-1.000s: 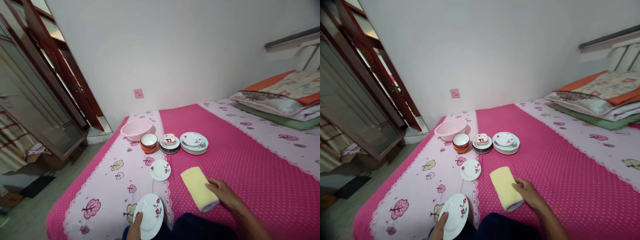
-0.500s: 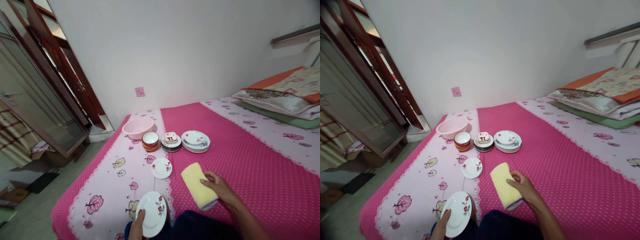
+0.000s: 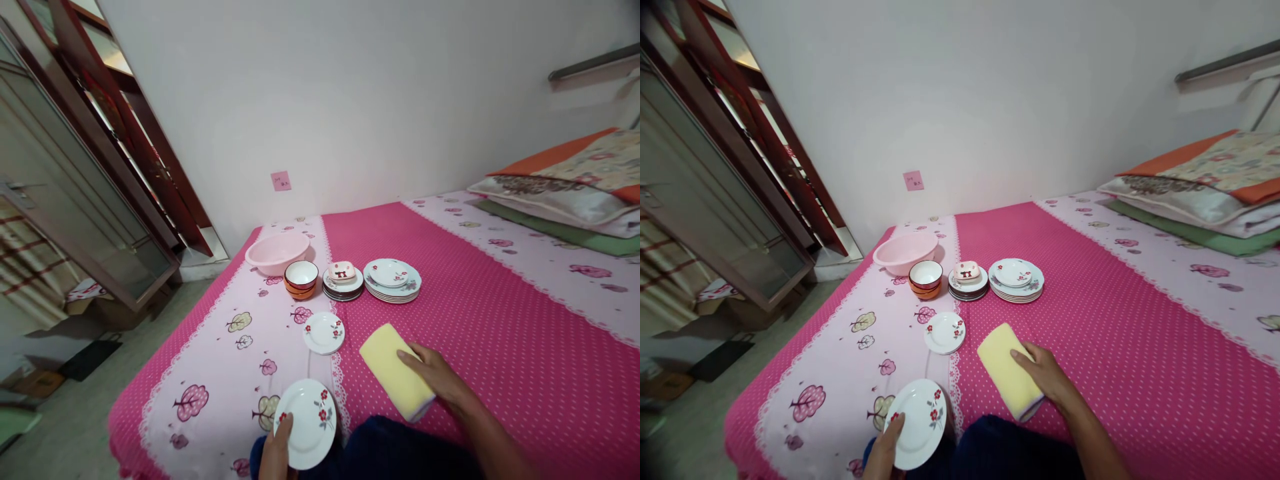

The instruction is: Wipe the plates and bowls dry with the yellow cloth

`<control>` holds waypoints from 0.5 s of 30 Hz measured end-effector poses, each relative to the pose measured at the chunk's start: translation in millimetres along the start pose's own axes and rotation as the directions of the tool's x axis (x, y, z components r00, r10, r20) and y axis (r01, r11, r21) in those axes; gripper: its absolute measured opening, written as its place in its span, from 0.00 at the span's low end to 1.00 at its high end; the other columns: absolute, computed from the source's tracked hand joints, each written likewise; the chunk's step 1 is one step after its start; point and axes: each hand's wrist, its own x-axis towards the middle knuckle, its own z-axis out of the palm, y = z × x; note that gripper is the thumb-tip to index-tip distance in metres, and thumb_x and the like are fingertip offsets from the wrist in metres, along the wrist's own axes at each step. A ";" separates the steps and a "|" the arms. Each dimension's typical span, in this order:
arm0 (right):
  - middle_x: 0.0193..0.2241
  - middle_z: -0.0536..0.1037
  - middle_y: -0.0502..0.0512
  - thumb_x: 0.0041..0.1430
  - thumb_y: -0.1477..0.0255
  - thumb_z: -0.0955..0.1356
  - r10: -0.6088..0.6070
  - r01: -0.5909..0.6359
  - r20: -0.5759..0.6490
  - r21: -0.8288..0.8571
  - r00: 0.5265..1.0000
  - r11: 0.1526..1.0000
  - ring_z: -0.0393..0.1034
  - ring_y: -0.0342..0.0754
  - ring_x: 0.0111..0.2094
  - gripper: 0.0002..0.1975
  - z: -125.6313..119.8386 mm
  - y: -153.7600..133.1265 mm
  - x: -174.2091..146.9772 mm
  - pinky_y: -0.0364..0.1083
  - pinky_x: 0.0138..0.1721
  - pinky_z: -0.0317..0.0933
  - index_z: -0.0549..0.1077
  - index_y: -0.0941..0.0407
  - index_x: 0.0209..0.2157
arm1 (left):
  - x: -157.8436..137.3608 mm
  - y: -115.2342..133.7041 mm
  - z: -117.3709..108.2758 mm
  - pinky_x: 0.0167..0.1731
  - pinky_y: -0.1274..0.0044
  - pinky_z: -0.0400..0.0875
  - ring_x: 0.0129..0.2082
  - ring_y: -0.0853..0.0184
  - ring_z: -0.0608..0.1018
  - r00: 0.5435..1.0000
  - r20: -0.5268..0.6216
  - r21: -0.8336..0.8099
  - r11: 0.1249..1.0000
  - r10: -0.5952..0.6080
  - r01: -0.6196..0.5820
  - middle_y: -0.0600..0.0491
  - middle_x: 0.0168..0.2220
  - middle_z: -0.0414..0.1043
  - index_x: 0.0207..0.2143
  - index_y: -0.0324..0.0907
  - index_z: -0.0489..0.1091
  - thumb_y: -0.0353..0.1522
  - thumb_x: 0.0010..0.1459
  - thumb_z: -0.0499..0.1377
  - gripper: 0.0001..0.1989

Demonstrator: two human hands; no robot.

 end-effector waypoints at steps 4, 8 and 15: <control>0.22 0.79 0.54 0.55 0.48 0.67 0.015 -0.015 -0.006 -0.101 1.000 0.995 0.71 0.50 0.23 0.26 5.1 1.7 -2.4 0.46 0.24 0.59 0.77 0.58 0.33 | -3.0 0.4 1.6 0.47 0.64 0.80 0.46 0.49 0.85 0.997 0.074 -0.048 0.999 -0.023 0.026 0.39 0.37 0.84 0.51 0.32 0.74 0.29 0.58 0.65 0.18; 0.32 0.82 0.61 0.48 0.51 0.72 -0.031 0.002 -0.132 -0.219 0.991 0.976 0.76 0.58 0.36 0.21 2.2 4.0 4.0 0.49 0.34 0.65 0.76 0.56 0.30 | -13.4 6.6 9.9 0.49 0.65 0.79 0.48 0.51 0.84 0.997 0.070 -0.069 0.997 -0.022 0.027 0.41 0.42 0.84 0.55 0.33 0.72 0.29 0.60 0.64 0.20; 0.31 0.84 0.60 0.41 0.54 0.75 0.031 -0.042 -0.075 -0.150 0.997 0.988 0.78 0.58 0.31 0.23 6.4 2.3 -2.9 0.51 0.31 0.68 0.77 0.56 0.34 | -37.0 28.0 48.5 0.58 0.64 0.73 0.52 0.52 0.82 0.958 0.226 -0.358 0.900 -0.177 0.251 0.40 0.47 0.83 0.65 0.33 0.64 0.33 0.66 0.60 0.28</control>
